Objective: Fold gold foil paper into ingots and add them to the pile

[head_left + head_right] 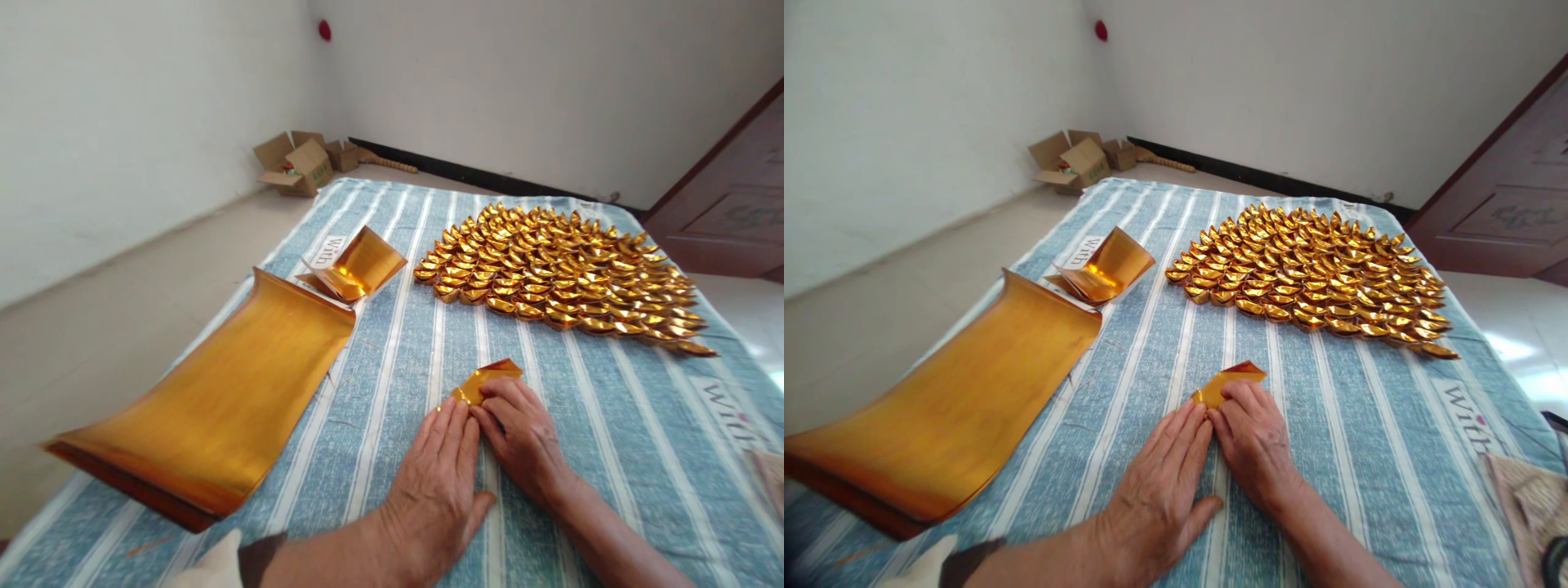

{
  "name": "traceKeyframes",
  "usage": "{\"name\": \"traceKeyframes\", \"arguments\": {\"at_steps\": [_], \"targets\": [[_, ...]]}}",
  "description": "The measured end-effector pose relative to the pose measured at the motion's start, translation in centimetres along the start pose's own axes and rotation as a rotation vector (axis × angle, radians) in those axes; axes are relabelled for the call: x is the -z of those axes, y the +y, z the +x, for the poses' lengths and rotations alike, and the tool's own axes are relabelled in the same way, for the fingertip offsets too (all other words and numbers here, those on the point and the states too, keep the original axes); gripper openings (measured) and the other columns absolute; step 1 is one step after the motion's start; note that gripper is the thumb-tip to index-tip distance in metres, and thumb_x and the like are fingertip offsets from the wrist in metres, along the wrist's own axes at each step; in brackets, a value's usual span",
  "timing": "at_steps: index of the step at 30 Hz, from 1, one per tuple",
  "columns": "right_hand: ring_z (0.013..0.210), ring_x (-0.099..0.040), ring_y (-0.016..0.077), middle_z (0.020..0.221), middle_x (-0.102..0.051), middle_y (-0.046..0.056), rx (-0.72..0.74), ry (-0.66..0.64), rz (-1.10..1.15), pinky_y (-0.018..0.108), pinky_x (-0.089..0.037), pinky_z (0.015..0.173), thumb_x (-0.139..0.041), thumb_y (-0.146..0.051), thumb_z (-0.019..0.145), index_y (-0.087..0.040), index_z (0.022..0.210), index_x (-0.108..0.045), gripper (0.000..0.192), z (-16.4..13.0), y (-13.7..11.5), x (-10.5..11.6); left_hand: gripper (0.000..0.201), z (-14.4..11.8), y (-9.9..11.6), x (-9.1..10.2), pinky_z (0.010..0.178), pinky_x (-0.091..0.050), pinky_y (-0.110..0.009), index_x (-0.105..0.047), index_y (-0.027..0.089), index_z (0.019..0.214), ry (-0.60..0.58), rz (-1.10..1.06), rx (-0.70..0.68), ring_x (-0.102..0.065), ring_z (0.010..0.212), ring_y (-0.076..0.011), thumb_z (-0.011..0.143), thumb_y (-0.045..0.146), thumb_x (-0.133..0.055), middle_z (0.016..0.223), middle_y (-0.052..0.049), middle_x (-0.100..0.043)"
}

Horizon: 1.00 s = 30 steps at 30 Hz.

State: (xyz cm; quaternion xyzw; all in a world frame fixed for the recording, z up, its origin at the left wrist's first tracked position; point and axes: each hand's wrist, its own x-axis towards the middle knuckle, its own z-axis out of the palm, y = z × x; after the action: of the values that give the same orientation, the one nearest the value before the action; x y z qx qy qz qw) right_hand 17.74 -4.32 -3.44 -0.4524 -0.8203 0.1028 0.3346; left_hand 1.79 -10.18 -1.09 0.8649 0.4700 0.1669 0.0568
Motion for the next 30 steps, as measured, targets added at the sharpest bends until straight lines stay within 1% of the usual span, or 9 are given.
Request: {"name": "traceKeyframes", "arguments": {"at_steps": [11, 16, 22, 24, 28, 30], "targets": [[0.085, -0.058, 0.0200, 0.086, -0.063, 0.007, 0.002, 0.018, 0.005, 0.038, -0.050, 0.076, -0.046, -0.020, 0.093, -0.019, 0.075, -0.063, 0.025, -0.03, 0.01, -0.02, 0.061, 0.05, 0.10, 0.02, 0.105, -0.042, -0.048, -0.048, 0.003, 0.130, -0.010, -0.001, 0.012, -0.040, 0.132, -0.0354, 0.084, 0.043, -0.058, 0.138, -0.024, -0.048], [0.085, -0.057, 0.0200, 0.086, -0.063, 0.007, 0.005, 0.001, -0.003, 0.038, -0.050, 0.077, -0.046, -0.019, 0.093, -0.018, 0.074, -0.062, 0.025, -0.10, 0.12, -0.05, 0.063, 0.10, 0.12, 0.03, 0.105, -0.042, -0.048, -0.048, 0.002, 0.130, -0.013, 0.014, 0.012, -0.041, 0.131, -0.0361, 0.083, 0.043, -0.060, 0.137, -0.024, -0.048], [0.085, -0.057, 0.0197, 0.086, -0.063, 0.007, 0.053, 0.008, -0.037, 0.036, -0.048, 0.076, -0.044, -0.020, 0.094, -0.019, 0.075, -0.062, 0.026, 0.07, 0.03, 0.11, 0.062, -0.01, 0.14, -0.14, 0.106, -0.040, -0.048, -0.048, 0.003, 0.130, -0.021, 0.005, 0.015, -0.041, 0.131, -0.0359, 0.084, 0.043, -0.059, 0.137, -0.024, -0.049], [0.085, -0.056, 0.0201, 0.087, -0.063, 0.007, 0.089, -0.016, -0.065, 0.036, -0.047, 0.076, -0.044, -0.021, 0.095, -0.019, 0.081, -0.064, 0.024, 0.16, -0.16, 0.30, 0.062, -0.06, 0.16, -0.23, 0.106, -0.039, -0.049, -0.046, 0.004, 0.132, -0.015, -0.009, 0.020, -0.039, 0.132, -0.0352, 0.085, 0.042, -0.057, 0.138, -0.023, -0.048], [0.089, -0.053, 0.0233, 0.093, -0.062, 0.009, 0.141, -0.080, -0.184, 0.038, -0.045, 0.074, -0.042, -0.024, 0.095, -0.021, 0.104, -0.065, 0.024, 0.03, -0.39, 0.49, 0.066, 0.03, 0.23, -0.25, 0.108, -0.038, -0.049, -0.041, 0.004, 0.135, -0.023, -0.035, 0.038, -0.035, 0.135, -0.0339, 0.084, 0.042, -0.058, 0.141, -0.023, -0.044], [0.090, -0.052, 0.0241, 0.096, -0.061, 0.010, 0.151, -0.093, -0.239, 0.037, -0.044, 0.073, -0.043, -0.024, 0.095, -0.022, 0.108, -0.064, 0.025, -0.12, -0.36, 0.43, 0.067, 0.14, 0.36, -0.13, 0.108, -0.037, -0.047, -0.042, 0.003, 0.134, -0.038, -0.032, 0.044, -0.035, 0.135, -0.0339, 0.083, 0.042, -0.059, 0.141, -0.022, -0.044]]}}
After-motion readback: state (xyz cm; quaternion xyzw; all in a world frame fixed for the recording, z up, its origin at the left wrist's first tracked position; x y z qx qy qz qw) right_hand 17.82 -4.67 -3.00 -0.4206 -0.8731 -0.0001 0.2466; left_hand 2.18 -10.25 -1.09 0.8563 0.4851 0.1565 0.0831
